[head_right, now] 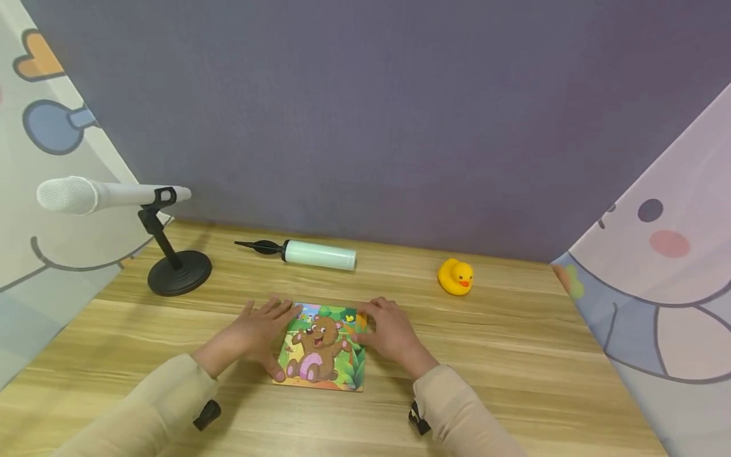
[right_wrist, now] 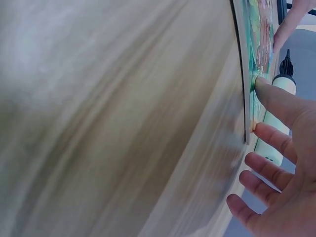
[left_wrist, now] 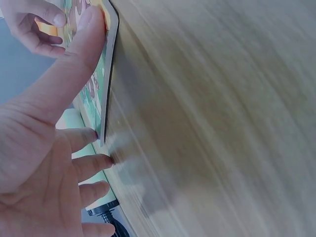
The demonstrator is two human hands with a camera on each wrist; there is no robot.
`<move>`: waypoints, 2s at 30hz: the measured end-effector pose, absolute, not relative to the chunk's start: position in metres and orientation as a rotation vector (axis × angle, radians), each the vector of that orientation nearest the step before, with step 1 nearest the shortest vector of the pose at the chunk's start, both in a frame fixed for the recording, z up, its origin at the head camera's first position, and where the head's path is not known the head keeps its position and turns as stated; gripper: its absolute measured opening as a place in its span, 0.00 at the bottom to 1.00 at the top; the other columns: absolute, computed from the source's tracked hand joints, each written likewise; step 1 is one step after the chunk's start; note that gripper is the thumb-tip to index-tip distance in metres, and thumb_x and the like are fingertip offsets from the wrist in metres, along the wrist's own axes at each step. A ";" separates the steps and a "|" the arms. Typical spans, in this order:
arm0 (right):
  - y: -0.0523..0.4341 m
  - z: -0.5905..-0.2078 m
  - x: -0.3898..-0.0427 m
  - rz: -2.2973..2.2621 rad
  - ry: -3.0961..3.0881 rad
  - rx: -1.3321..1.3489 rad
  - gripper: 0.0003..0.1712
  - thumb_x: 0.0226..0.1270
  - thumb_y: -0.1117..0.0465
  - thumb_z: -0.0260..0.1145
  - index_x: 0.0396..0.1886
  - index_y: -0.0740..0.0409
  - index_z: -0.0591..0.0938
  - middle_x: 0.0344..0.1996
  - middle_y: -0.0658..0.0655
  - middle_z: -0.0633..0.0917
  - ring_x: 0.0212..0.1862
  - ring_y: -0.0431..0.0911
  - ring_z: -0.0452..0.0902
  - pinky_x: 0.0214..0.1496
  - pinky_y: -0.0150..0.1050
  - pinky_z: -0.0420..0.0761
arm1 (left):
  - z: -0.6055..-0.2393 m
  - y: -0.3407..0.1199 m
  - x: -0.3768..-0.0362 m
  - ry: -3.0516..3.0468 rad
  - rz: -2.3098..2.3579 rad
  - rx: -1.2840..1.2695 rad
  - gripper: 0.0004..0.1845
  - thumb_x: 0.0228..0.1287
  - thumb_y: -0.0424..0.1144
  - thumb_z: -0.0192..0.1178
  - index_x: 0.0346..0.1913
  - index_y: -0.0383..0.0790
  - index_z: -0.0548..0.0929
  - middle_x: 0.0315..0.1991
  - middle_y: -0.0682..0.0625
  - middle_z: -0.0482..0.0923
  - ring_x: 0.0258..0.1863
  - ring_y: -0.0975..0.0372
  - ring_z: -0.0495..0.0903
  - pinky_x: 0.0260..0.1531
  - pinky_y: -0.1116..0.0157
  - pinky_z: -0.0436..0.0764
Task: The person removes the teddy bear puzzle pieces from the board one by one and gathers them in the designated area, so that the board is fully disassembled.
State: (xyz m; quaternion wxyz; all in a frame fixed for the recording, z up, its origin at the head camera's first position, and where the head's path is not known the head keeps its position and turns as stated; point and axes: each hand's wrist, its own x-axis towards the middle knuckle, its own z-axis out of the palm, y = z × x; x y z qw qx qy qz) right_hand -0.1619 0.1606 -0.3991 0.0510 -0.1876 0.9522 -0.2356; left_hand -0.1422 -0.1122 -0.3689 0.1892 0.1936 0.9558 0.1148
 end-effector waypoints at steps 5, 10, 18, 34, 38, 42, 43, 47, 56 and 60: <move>0.162 -0.400 -0.162 -0.705 2.906 -0.554 0.29 0.61 0.52 0.78 0.60 0.55 0.82 0.62 0.62 0.78 0.65 0.63 0.71 0.67 0.64 0.70 | -0.368 -0.111 -0.142 2.674 0.335 0.534 0.70 0.32 0.55 0.85 0.79 0.35 0.58 0.78 0.31 0.51 0.78 0.36 0.47 0.71 0.31 0.40; 0.162 -0.400 -0.161 -0.659 2.916 -0.554 0.29 0.61 0.51 0.78 0.61 0.54 0.82 0.61 0.62 0.79 0.65 0.62 0.72 0.67 0.63 0.71 | -0.365 -0.112 -0.143 2.658 0.369 0.538 0.69 0.32 0.55 0.85 0.79 0.37 0.58 0.78 0.31 0.51 0.78 0.36 0.46 0.71 0.30 0.39; 0.161 -0.397 -0.160 -0.660 2.915 -0.537 0.29 0.60 0.51 0.78 0.60 0.55 0.82 0.61 0.61 0.79 0.65 0.63 0.72 0.67 0.63 0.71 | -0.368 -0.111 -0.144 2.681 0.369 0.564 0.68 0.32 0.59 0.84 0.79 0.38 0.60 0.78 0.31 0.53 0.77 0.35 0.48 0.71 0.30 0.41; 0.159 -0.397 -0.163 -0.736 2.890 -0.473 0.26 0.57 0.55 0.80 0.55 0.54 0.84 0.61 0.59 0.79 0.66 0.61 0.71 0.69 0.62 0.69 | -0.371 -0.104 -0.142 2.710 0.341 0.511 0.68 0.30 0.55 0.85 0.78 0.38 0.61 0.78 0.30 0.52 0.75 0.35 0.55 0.62 0.24 0.56; 0.158 -0.396 -0.164 -0.745 2.888 -0.467 0.25 0.56 0.56 0.81 0.52 0.54 0.84 0.60 0.58 0.79 0.65 0.61 0.71 0.69 0.62 0.69 | -0.371 -0.104 -0.142 2.715 0.317 0.501 0.69 0.30 0.56 0.85 0.78 0.38 0.61 0.78 0.30 0.52 0.75 0.34 0.55 0.57 0.20 0.58; 0.157 -0.396 -0.165 -0.748 2.885 -0.463 0.24 0.55 0.56 0.81 0.51 0.53 0.84 0.60 0.58 0.79 0.66 0.61 0.71 0.69 0.62 0.69 | -0.370 -0.104 -0.142 2.722 0.296 0.488 0.68 0.30 0.57 0.85 0.79 0.39 0.61 0.78 0.31 0.52 0.75 0.33 0.54 0.55 0.19 0.58; 0.156 -0.396 -0.165 -0.749 2.883 -0.464 0.24 0.55 0.56 0.81 0.51 0.53 0.84 0.60 0.57 0.79 0.66 0.60 0.71 0.69 0.61 0.69 | -0.371 -0.104 -0.142 2.722 0.297 0.483 0.68 0.30 0.57 0.85 0.79 0.40 0.61 0.78 0.32 0.52 0.75 0.33 0.53 0.55 0.19 0.58; 0.156 -0.396 -0.166 -0.742 2.882 -0.487 0.25 0.55 0.56 0.81 0.52 0.54 0.83 0.60 0.58 0.79 0.66 0.60 0.71 0.69 0.61 0.69 | -0.371 -0.104 -0.142 2.716 0.312 0.471 0.68 0.30 0.55 0.85 0.79 0.39 0.61 0.78 0.32 0.52 0.75 0.32 0.53 0.52 0.19 0.61; 0.163 -0.396 -0.171 -0.796 2.868 -0.487 0.25 0.54 0.58 0.82 0.51 0.55 0.83 0.59 0.58 0.79 0.65 0.60 0.72 0.68 0.59 0.72 | -0.372 -0.102 -0.143 2.707 0.339 0.461 0.68 0.30 0.54 0.85 0.78 0.39 0.61 0.78 0.32 0.51 0.74 0.31 0.52 0.47 0.19 0.66; 0.166 -0.393 -0.173 -0.781 2.849 -0.489 0.24 0.55 0.58 0.82 0.50 0.55 0.84 0.57 0.57 0.80 0.64 0.60 0.73 0.67 0.59 0.72 | -0.371 -0.102 -0.143 2.707 0.337 0.460 0.67 0.30 0.53 0.85 0.78 0.39 0.61 0.78 0.32 0.51 0.74 0.31 0.52 0.46 0.19 0.66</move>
